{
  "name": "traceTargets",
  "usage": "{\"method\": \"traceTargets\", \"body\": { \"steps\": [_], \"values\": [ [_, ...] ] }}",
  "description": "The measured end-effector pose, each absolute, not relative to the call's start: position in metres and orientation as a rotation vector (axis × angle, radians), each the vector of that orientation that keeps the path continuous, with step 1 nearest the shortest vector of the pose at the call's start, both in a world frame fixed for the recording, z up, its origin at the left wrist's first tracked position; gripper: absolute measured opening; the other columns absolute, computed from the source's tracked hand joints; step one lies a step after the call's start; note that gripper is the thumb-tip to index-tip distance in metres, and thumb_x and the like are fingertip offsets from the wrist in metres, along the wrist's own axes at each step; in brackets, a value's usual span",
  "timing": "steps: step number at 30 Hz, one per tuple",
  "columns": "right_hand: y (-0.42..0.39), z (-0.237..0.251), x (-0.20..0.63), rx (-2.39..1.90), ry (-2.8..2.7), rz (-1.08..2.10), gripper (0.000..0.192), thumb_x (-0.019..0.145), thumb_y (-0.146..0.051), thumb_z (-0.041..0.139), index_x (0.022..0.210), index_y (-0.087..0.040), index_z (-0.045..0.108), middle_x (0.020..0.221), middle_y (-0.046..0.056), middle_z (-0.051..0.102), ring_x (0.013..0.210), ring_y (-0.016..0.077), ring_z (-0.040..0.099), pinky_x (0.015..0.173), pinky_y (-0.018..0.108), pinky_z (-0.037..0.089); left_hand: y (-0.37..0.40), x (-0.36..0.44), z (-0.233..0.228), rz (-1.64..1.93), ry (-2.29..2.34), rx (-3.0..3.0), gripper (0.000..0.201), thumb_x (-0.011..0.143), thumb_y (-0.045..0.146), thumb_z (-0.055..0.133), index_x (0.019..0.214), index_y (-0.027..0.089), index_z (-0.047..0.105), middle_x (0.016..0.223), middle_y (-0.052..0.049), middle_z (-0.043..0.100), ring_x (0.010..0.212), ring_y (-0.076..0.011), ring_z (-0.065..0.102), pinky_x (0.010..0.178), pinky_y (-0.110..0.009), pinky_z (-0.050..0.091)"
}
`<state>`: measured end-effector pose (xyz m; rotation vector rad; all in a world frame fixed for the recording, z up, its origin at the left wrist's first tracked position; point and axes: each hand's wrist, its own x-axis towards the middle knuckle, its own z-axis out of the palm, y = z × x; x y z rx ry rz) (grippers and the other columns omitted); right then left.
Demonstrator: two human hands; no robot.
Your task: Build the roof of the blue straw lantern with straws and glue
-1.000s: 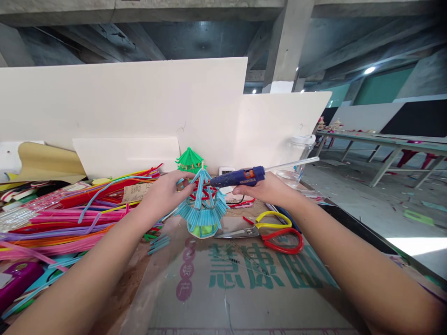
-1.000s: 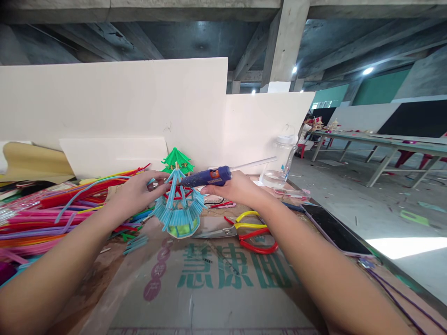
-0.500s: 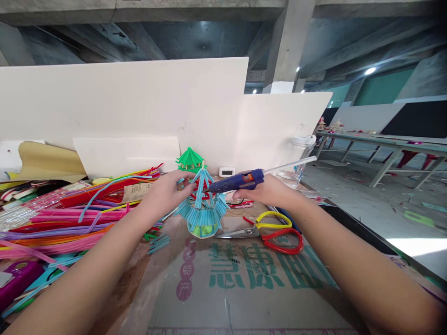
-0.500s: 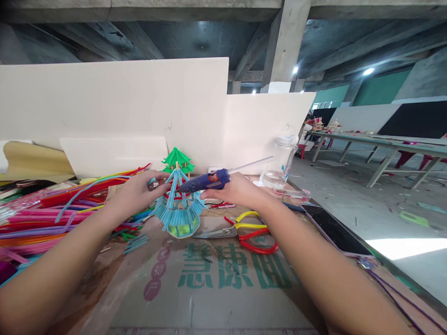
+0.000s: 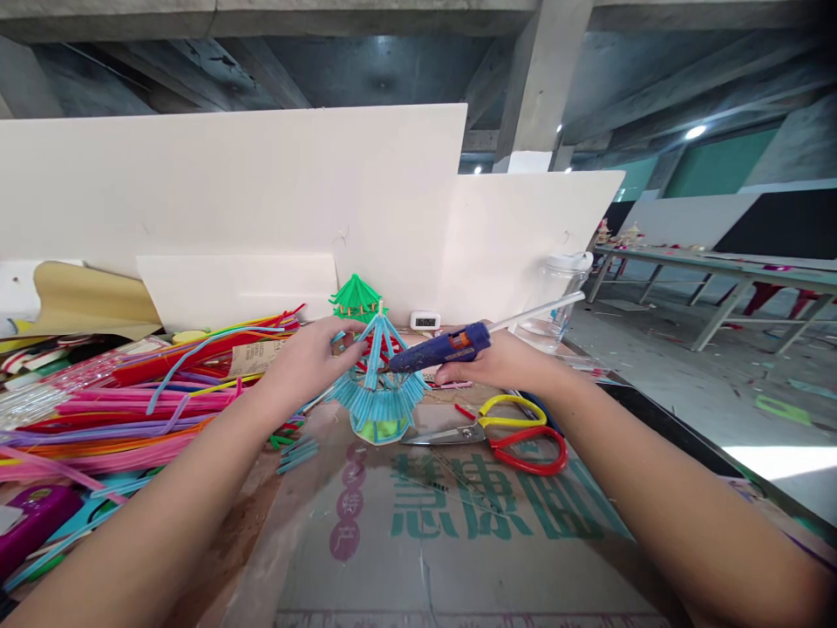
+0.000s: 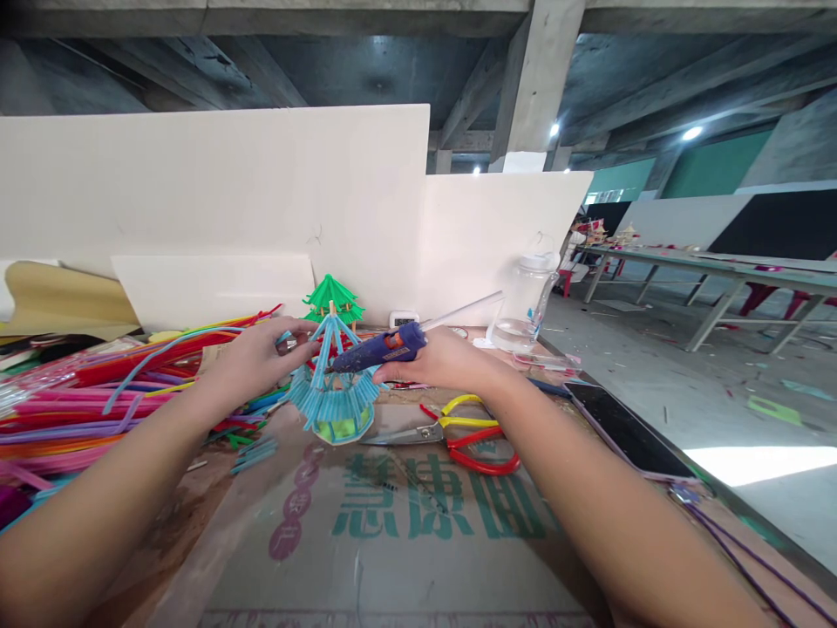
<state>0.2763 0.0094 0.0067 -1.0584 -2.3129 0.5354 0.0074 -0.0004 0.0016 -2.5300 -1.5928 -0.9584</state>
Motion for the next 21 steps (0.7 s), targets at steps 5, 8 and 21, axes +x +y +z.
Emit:
{"method": "traceTargets", "body": {
  "steps": [5, 8, 21],
  "values": [
    [0.007, 0.008, 0.276, -1.049, -2.327, 0.545, 0.040, 0.072, -0.047, 0.070, 0.101, -0.020, 0.072, 0.088, 0.002, 0.075, 0.082, 0.0217, 0.068, 0.071, 0.029, 0.053, 0.000, 0.007, 0.001, -0.957, -1.580, -2.540, 0.042, 0.088, 0.044, 0.045, 0.118, 0.022, 0.065, 0.102, -0.005, 0.069, 0.091, -0.0224, 0.062, 0.079, -0.031, 0.046],
    [0.009, 0.007, 0.278, -1.042, -2.330, 0.581, 0.043, 0.073, -0.047, 0.069, 0.109, -0.022, 0.069, 0.092, 0.000, 0.075, 0.083, 0.0211, 0.068, 0.074, 0.028, 0.053, 0.000, 0.007, 0.001, -0.958, -1.594, -2.533, 0.041, 0.088, 0.044, 0.046, 0.118, 0.022, 0.065, 0.102, -0.004, 0.069, 0.091, -0.0221, 0.062, 0.078, -0.031, 0.046],
    [0.005, 0.017, 0.280, -0.831, -2.442, 0.768, 0.036, 0.078, -0.043, 0.065, 0.110, -0.025, 0.067, 0.090, -0.001, 0.074, 0.085, 0.0200, 0.068, 0.073, 0.027, 0.053, 0.002, 0.007, 0.000, -0.974, -1.577, -2.546, 0.040, 0.088, 0.043, 0.047, 0.117, 0.022, 0.065, 0.102, -0.004, 0.069, 0.092, -0.0223, 0.063, 0.080, -0.031, 0.046]
  ]
}}
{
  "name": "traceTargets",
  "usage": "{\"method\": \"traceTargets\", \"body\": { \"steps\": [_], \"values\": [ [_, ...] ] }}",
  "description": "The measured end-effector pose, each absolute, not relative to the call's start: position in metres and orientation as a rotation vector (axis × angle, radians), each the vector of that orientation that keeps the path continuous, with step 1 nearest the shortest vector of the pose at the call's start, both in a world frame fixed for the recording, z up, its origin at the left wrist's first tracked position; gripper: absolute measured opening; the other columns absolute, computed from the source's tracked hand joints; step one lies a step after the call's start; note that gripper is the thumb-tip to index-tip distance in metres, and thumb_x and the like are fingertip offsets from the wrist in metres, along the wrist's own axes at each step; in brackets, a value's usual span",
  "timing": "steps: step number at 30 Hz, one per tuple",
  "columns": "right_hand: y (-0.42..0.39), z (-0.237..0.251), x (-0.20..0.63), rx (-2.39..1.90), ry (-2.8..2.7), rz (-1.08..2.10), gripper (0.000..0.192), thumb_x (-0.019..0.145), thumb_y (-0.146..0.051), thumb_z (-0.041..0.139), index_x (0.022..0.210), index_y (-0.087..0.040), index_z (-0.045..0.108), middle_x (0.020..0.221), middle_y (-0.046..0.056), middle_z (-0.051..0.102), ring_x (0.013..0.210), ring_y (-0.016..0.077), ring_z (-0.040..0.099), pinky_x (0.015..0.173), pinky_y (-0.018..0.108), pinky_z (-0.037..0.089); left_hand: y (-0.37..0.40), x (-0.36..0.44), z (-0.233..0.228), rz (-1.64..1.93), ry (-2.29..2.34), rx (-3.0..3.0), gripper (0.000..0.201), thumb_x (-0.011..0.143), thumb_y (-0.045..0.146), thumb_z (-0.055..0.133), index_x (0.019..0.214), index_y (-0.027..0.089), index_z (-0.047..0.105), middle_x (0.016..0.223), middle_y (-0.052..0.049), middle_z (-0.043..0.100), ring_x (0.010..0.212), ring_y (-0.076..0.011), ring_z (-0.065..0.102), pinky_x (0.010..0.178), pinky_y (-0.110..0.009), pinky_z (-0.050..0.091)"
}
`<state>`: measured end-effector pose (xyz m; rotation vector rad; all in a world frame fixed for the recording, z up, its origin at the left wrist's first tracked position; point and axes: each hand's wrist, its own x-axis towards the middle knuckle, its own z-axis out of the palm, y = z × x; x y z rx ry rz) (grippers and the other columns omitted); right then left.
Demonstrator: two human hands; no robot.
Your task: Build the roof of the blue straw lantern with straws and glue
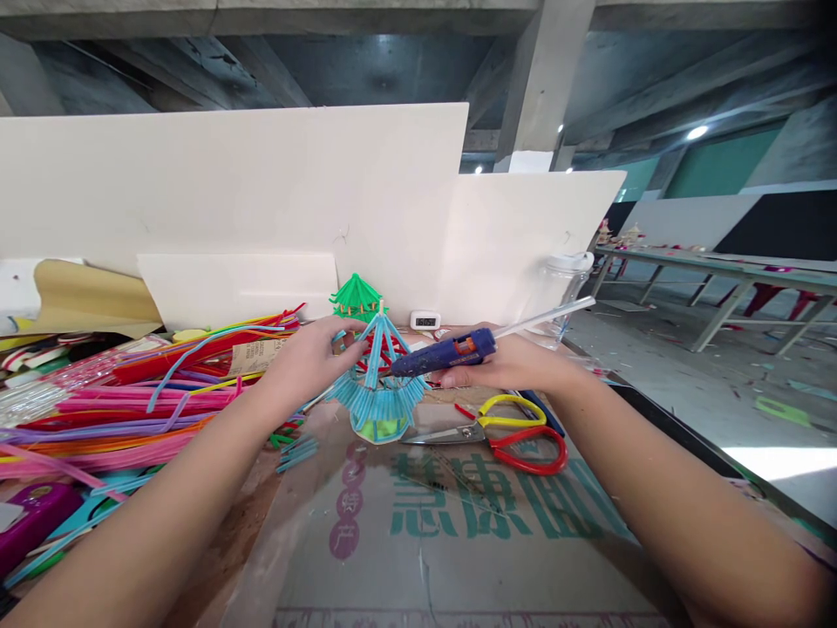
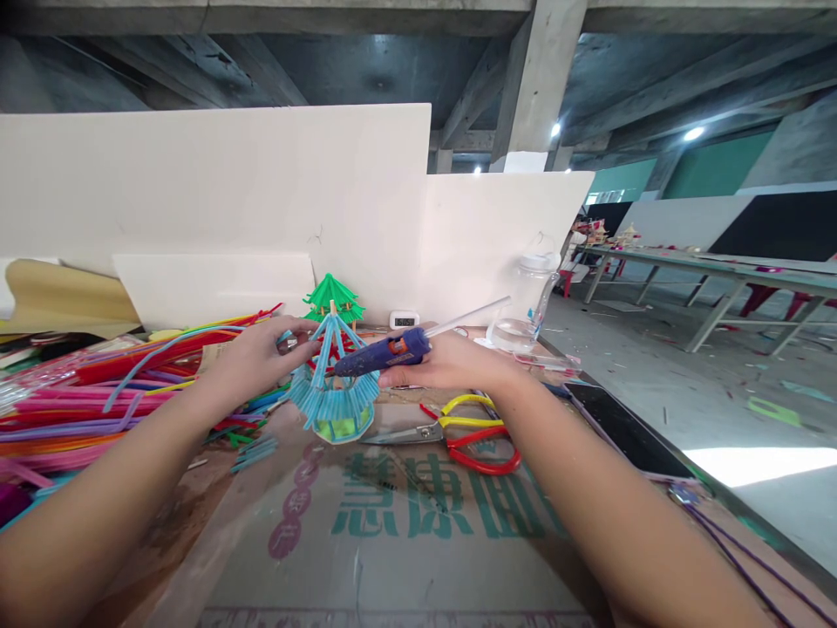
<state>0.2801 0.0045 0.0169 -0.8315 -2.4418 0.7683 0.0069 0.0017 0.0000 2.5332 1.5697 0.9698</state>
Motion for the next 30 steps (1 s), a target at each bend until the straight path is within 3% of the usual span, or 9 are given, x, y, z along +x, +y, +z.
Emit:
{"method": "traceTargets", "body": {
  "steps": [7, 13, 18, 24, 30],
  "values": [
    [0.007, 0.014, 0.280, -0.811, -2.443, 0.577, 0.043, 0.076, -0.044, 0.069, 0.114, -0.023, 0.068, 0.096, 0.000, 0.074, 0.088, 0.0197, 0.068, 0.079, 0.027, 0.052, 0.001, 0.007, 0.001, 0.975, 1.567, 2.528, 0.039, 0.088, 0.041, 0.048, 0.116, 0.022, 0.065, 0.101, -0.004, 0.069, 0.091, -0.0220, 0.063, 0.077, -0.031, 0.045],
    [0.005, 0.014, 0.278, -0.811, -2.459, 0.668, 0.036, 0.079, -0.044, 0.066, 0.109, -0.024, 0.068, 0.087, 0.000, 0.073, 0.080, 0.0188, 0.068, 0.072, 0.026, 0.053, 0.002, 0.007, 0.000, 0.980, 1.556, 2.542, 0.040, 0.088, 0.043, 0.048, 0.117, 0.022, 0.065, 0.100, -0.004, 0.070, 0.090, -0.0220, 0.063, 0.076, -0.031, 0.045],
    [0.009, 0.009, 0.280, -0.812, -2.430, 0.619, 0.041, 0.078, -0.045, 0.067, 0.113, -0.023, 0.067, 0.102, 0.001, 0.073, 0.090, 0.0202, 0.068, 0.078, 0.026, 0.053, 0.003, 0.007, -0.001, 0.992, 1.571, 2.537, 0.039, 0.088, 0.043, 0.048, 0.116, 0.022, 0.065, 0.099, -0.003, 0.069, 0.088, -0.0214, 0.063, 0.075, -0.030, 0.044],
    [0.014, 0.005, 0.280, -0.843, -2.430, 0.618, 0.054, 0.074, -0.049, 0.071, 0.119, -0.020, 0.066, 0.105, 0.004, 0.074, 0.094, 0.0240, 0.069, 0.084, 0.032, 0.054, 0.006, 0.005, -0.004, 1.022, 1.546, 2.525, 0.037, 0.087, 0.045, 0.050, 0.114, 0.023, 0.065, 0.098, -0.002, 0.068, 0.089, -0.0212, 0.063, 0.073, -0.030, 0.044],
    [0.014, 0.006, 0.280, -0.827, -2.407, 0.591, 0.052, 0.073, -0.048, 0.072, 0.118, -0.022, 0.068, 0.104, 0.002, 0.074, 0.096, 0.0247, 0.068, 0.086, 0.032, 0.054, 0.007, 0.005, -0.004, 1.027, 1.549, 2.533, 0.035, 0.088, 0.042, 0.051, 0.112, 0.023, 0.066, 0.097, -0.002, 0.068, 0.090, -0.0209, 0.062, 0.075, -0.030, 0.043]
  ]
}}
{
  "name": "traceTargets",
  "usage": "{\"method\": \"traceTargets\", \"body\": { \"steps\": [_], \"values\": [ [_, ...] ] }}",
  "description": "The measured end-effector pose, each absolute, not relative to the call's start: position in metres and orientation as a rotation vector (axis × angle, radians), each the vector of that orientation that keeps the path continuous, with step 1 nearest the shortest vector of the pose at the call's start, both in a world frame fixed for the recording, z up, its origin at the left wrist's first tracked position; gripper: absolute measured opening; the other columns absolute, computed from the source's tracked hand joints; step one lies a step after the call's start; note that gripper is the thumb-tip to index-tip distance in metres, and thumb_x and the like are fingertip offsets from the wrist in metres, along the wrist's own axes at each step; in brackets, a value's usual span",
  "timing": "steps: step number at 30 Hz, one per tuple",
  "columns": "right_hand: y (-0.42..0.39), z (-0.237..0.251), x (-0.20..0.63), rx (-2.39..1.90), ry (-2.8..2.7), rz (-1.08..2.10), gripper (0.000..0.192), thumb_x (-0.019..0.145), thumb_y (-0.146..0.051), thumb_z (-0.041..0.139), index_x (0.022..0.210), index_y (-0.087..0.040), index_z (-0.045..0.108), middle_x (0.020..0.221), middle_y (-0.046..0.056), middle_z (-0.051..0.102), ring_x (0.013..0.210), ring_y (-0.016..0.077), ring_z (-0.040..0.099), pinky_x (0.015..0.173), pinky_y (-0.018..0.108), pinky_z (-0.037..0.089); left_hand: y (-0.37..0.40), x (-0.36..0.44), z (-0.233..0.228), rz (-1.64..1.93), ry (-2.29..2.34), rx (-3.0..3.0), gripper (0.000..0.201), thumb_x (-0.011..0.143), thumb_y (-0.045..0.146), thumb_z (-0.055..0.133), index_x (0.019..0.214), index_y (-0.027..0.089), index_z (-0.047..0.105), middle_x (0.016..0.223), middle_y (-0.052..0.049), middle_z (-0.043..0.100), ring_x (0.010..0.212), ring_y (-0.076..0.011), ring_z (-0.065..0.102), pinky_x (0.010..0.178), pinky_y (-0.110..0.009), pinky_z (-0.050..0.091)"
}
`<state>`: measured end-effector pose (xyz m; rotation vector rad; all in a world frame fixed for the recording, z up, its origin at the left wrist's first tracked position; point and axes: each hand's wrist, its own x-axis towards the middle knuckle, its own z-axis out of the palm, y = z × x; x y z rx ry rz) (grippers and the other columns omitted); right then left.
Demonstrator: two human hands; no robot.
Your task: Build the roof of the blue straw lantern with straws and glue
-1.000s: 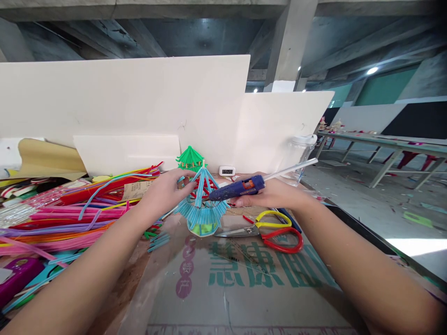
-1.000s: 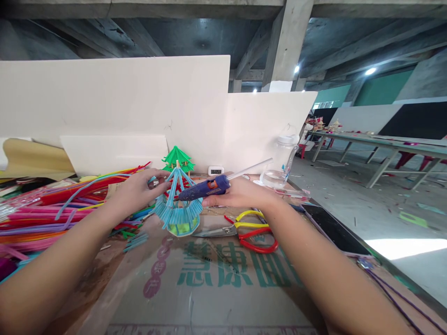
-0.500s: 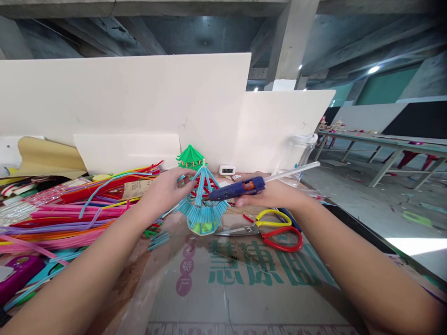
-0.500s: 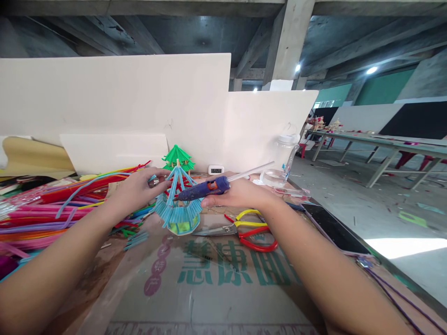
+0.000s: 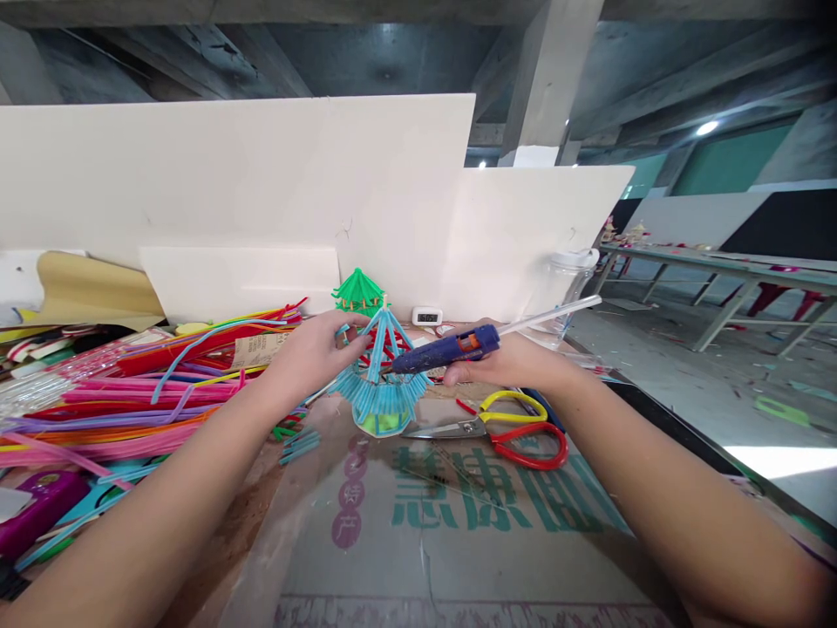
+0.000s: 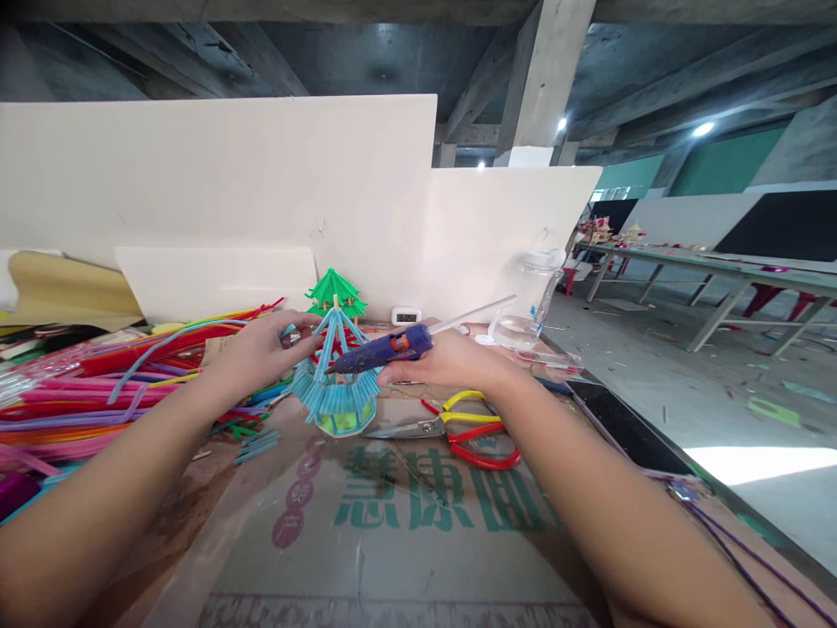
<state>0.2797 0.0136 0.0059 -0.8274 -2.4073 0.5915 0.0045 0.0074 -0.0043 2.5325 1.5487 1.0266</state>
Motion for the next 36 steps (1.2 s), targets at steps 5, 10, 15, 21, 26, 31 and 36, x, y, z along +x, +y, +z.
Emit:
{"method": "traceTargets", "body": {
  "steps": [5, 10, 15, 21, 26, 31, 36],
  "values": [
    [0.010, 0.013, 0.284, -0.812, -2.478, 0.750, 0.056, 0.076, -0.048, 0.069, 0.126, -0.021, 0.062, 0.105, 0.003, 0.073, 0.098, 0.0227, 0.067, 0.087, 0.032, 0.053, 0.006, 0.005, -0.004, 1.024, 1.539, 2.532, 0.035, 0.088, 0.043, 0.052, 0.113, 0.023, 0.066, 0.099, -0.003, 0.069, 0.091, -0.0213, 0.063, 0.076, -0.031, 0.043],
    [0.008, 0.018, 0.285, -0.796, -2.481, 0.758, 0.052, 0.076, -0.048, 0.069, 0.118, -0.018, 0.064, 0.111, 0.005, 0.070, 0.102, 0.0236, 0.064, 0.086, 0.032, 0.051, 0.006, 0.004, -0.004, 1.020, 1.538, 2.533, 0.036, 0.088, 0.044, 0.051, 0.113, 0.022, 0.066, 0.101, -0.003, 0.068, 0.092, -0.0212, 0.063, 0.075, -0.030, 0.043],
    [0.005, 0.020, 0.284, -0.811, -2.460, 0.757, 0.049, 0.075, -0.045, 0.071, 0.116, -0.019, 0.065, 0.105, 0.003, 0.070, 0.096, 0.0222, 0.065, 0.085, 0.030, 0.051, 0.008, 0.005, -0.005, 1.026, 1.538, 2.538, 0.036, 0.088, 0.044, 0.051, 0.113, 0.023, 0.066, 0.098, -0.002, 0.068, 0.090, -0.0201, 0.062, 0.074, -0.029, 0.043],
    [0.004, 0.020, 0.286, -0.870, -2.459, 0.768, 0.062, 0.077, -0.044, 0.069, 0.133, -0.020, 0.054, 0.102, 0.004, 0.073, 0.094, 0.0207, 0.067, 0.085, 0.031, 0.051, 0.007, 0.005, -0.004, 1.018, 1.554, 2.548, 0.038, 0.088, 0.044, 0.051, 0.116, 0.023, 0.065, 0.098, -0.002, 0.068, 0.088, -0.0206, 0.063, 0.073, -0.029, 0.043],
    [0.005, 0.019, 0.284, -0.787, -2.533, 0.789, 0.054, 0.082, -0.042, 0.065, 0.130, -0.019, 0.057, 0.105, 0.004, 0.072, 0.095, 0.0198, 0.066, 0.084, 0.029, 0.051, 0.006, 0.005, -0.004, 1.026, 1.562, 2.536, 0.036, 0.088, 0.043, 0.051, 0.115, 0.023, 0.065, 0.097, -0.002, 0.068, 0.089, -0.0203, 0.063, 0.074, -0.029, 0.043],
    [0.003, 0.017, 0.278, -0.655, -2.478, 0.797, 0.045, 0.080, -0.041, 0.068, 0.117, -0.017, 0.063, 0.108, 0.005, 0.070, 0.095, 0.0184, 0.066, 0.084, 0.028, 0.051, 0.006, 0.005, -0.003, 1.011, 1.561, 2.535, 0.035, 0.088, 0.043, 0.051, 0.114, 0.024, 0.066, 0.099, -0.002, 0.068, 0.090, -0.0204, 0.063, 0.074, -0.029, 0.043],
    [0.006, 0.012, 0.279, -0.716, -2.482, 0.777, 0.048, 0.078, -0.044, 0.068, 0.118, -0.017, 0.063, 0.095, 0.004, 0.072, 0.090, 0.0189, 0.067, 0.081, 0.029, 0.053, 0.005, 0.005, -0.003, 1.006, 1.571, 2.527, 0.035, 0.088, 0.043, 0.050, 0.113, 0.024, 0.066, 0.099, -0.002, 0.069, 0.090, -0.0206, 0.063, 0.074, -0.030, 0.043]
  ]
}}
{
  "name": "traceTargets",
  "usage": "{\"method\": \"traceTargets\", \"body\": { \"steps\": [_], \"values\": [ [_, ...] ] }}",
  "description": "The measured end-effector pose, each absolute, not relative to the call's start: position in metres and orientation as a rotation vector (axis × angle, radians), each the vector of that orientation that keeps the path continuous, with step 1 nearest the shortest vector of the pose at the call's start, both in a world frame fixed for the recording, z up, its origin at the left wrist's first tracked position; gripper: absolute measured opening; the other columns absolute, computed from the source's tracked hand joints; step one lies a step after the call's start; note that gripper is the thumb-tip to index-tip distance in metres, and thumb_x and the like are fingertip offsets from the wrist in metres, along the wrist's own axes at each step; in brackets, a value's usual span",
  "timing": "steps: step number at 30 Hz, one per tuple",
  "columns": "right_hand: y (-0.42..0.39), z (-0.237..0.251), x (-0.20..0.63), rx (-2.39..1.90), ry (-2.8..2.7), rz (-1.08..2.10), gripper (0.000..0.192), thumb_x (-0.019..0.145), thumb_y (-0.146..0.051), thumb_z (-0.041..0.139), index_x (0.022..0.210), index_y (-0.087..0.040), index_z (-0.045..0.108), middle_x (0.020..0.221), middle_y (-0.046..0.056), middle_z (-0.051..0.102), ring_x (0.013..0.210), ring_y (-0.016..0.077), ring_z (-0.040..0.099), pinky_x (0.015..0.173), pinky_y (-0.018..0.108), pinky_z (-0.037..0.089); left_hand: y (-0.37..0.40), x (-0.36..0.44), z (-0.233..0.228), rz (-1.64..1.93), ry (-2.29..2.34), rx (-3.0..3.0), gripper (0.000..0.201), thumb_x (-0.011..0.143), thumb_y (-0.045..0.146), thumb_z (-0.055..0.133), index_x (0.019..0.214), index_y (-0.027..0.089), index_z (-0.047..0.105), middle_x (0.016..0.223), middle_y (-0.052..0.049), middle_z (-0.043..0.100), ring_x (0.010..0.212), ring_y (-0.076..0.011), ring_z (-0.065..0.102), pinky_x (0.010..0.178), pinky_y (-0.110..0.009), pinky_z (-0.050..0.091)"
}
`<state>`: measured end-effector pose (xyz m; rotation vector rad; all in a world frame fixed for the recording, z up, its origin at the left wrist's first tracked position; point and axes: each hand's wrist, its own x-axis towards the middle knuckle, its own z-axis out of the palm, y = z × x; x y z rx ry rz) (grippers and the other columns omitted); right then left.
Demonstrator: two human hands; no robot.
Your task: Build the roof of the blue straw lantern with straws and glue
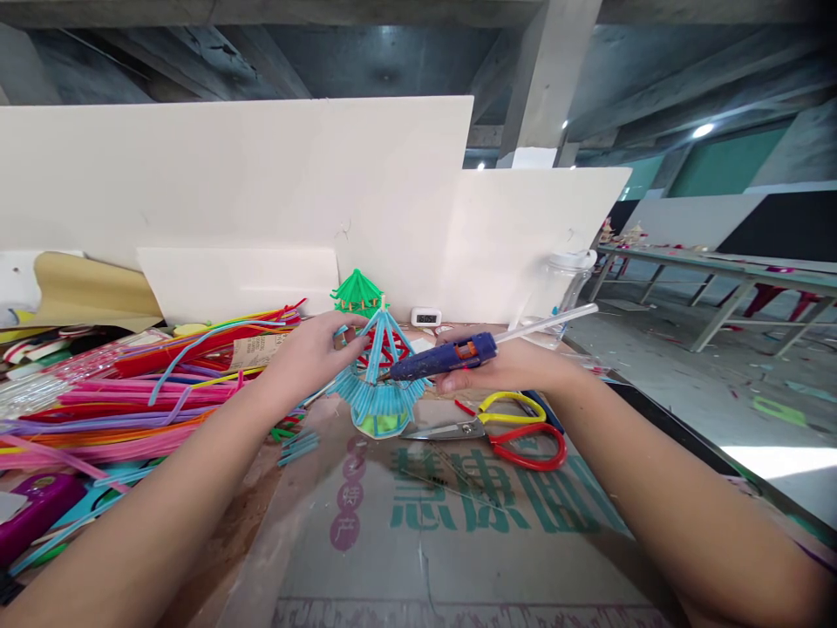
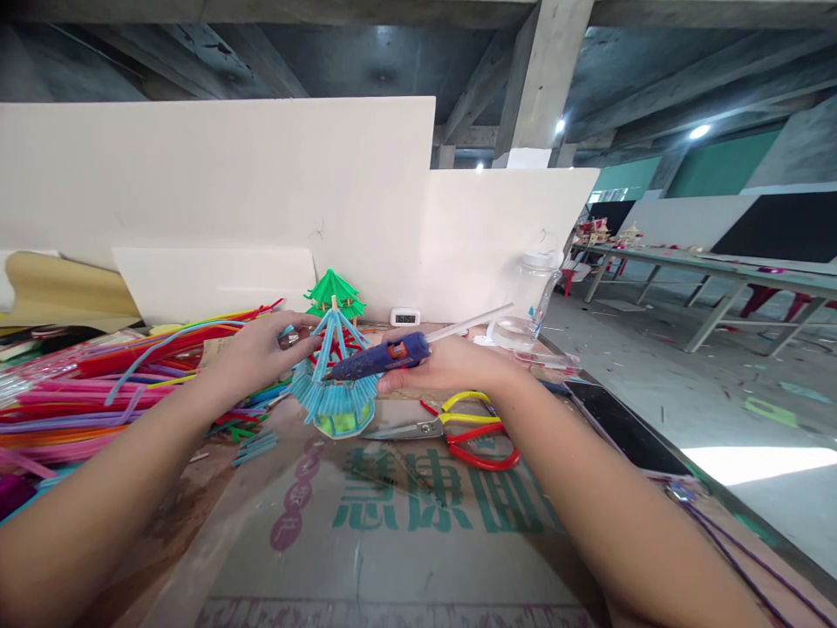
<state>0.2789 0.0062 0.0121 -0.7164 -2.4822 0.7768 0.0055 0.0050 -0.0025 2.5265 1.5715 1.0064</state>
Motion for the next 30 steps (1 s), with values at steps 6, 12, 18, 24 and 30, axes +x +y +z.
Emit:
{"method": "traceTargets", "body": {
  "steps": [6, 12, 18, 24, 30],
  "values": [
    [0.006, 0.010, 0.279, -0.842, -2.414, 0.702, 0.052, 0.074, -0.045, 0.072, 0.119, -0.021, 0.063, 0.101, 0.003, 0.073, 0.093, 0.0213, 0.067, 0.083, 0.031, 0.054, 0.006, 0.005, -0.003, 0.998, 1.571, 2.536, 0.038, 0.088, 0.045, 0.049, 0.114, 0.023, 0.065, 0.103, -0.004, 0.069, 0.092, -0.0221, 0.063, 0.075, -0.030, 0.044],
    [0.003, 0.011, 0.274, -0.855, -2.412, 0.732, 0.045, 0.074, -0.045, 0.072, 0.112, -0.022, 0.066, 0.093, 0.002, 0.073, 0.085, 0.0205, 0.068, 0.077, 0.030, 0.054, 0.007, 0.005, -0.005, 1.007, 1.581, 2.537, 0.039, 0.087, 0.045, 0.048, 0.115, 0.023, 0.065, 0.100, -0.004, 0.070, 0.089, -0.0220, 0.063, 0.076, -0.031, 0.045],
    [0.001, 0.012, 0.273, -0.812, -2.447, 0.716, 0.032, 0.075, -0.046, 0.071, 0.093, -0.019, 0.065, 0.082, 0.001, 0.068, 0.084, 0.0193, 0.065, 0.076, 0.029, 0.052, 0.004, 0.006, -0.002, 0.992, 1.582, 2.528, 0.040, 0.088, 0.045, 0.048, 0.116, 0.022, 0.065, 0.103, -0.005, 0.069, 0.091, -0.0225, 0.063, 0.075, -0.032, 0.045],
    [0.000, 0.012, 0.272, -0.839, -2.416, 0.746, 0.037, 0.074, -0.046, 0.073, 0.099, -0.019, 0.065, 0.084, 0.001, 0.069, 0.082, 0.0187, 0.065, 0.074, 0.028, 0.050, 0.004, 0.006, -0.001, 0.998, 1.580, 2.537, 0.039, 0.088, 0.044, 0.049, 0.115, 0.022, 0.065, 0.102, -0.004, 0.069, 0.090, -0.0224, 0.063, 0.075, -0.032, 0.044],
    [-0.003, 0.012, 0.270, -0.843, -2.379, 0.750, 0.039, 0.072, -0.046, 0.074, 0.102, -0.022, 0.067, 0.086, 0.001, 0.071, 0.081, 0.0202, 0.066, 0.070, 0.029, 0.051, 0.003, 0.007, -0.001, 0.971, 1.570, 2.533, 0.040, 0.088, 0.044, 0.048, 0.118, 0.023, 0.065, 0.104, -0.004, 0.070, 0.092, -0.0226, 0.063, 0.076, -0.031, 0.045]
  ]
}}
